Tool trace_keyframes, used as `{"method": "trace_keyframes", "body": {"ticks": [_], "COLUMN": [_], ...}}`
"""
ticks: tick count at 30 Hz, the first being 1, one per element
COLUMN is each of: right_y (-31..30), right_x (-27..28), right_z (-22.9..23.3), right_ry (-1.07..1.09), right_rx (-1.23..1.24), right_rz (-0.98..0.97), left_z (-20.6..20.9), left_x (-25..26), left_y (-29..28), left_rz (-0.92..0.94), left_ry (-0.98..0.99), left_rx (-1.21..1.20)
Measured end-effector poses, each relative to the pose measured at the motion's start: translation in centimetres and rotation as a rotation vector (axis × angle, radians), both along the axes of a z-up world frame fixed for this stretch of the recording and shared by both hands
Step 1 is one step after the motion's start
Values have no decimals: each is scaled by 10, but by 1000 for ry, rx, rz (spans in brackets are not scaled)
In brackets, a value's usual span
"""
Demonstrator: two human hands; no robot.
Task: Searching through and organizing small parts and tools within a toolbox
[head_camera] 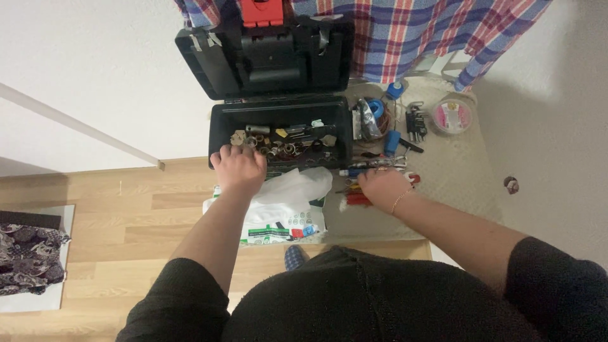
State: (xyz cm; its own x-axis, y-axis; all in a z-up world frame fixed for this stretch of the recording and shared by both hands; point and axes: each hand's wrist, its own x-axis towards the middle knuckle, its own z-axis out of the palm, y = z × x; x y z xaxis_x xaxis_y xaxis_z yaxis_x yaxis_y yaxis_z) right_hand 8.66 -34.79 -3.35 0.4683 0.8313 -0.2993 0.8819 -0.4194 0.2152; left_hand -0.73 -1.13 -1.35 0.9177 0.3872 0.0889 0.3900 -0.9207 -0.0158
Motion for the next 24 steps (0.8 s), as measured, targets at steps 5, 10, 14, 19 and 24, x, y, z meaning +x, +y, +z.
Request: {"method": "trace_keyframes", "body": {"ticks": [5,10,14,19,24], "right_y": [10,40,53,41,19], "right_x": [0,12,33,38,45], "right_z": [25,69,79,103,81], "right_ry": [31,96,62,297,268], "right_rx": [68,212,495,483,787], "right_rz": [-121,-298,-77,-299,-361], "left_z": [6,6,17,10,11], "left_x": [0,1,2,2,2], "left_y": [-1,1,-1,4,2], "left_rz": [10,5,17,-16,-17], "left_ry": [60,20,73,-12,9], "left_rx": [9,21,-44,-33,-47]}}
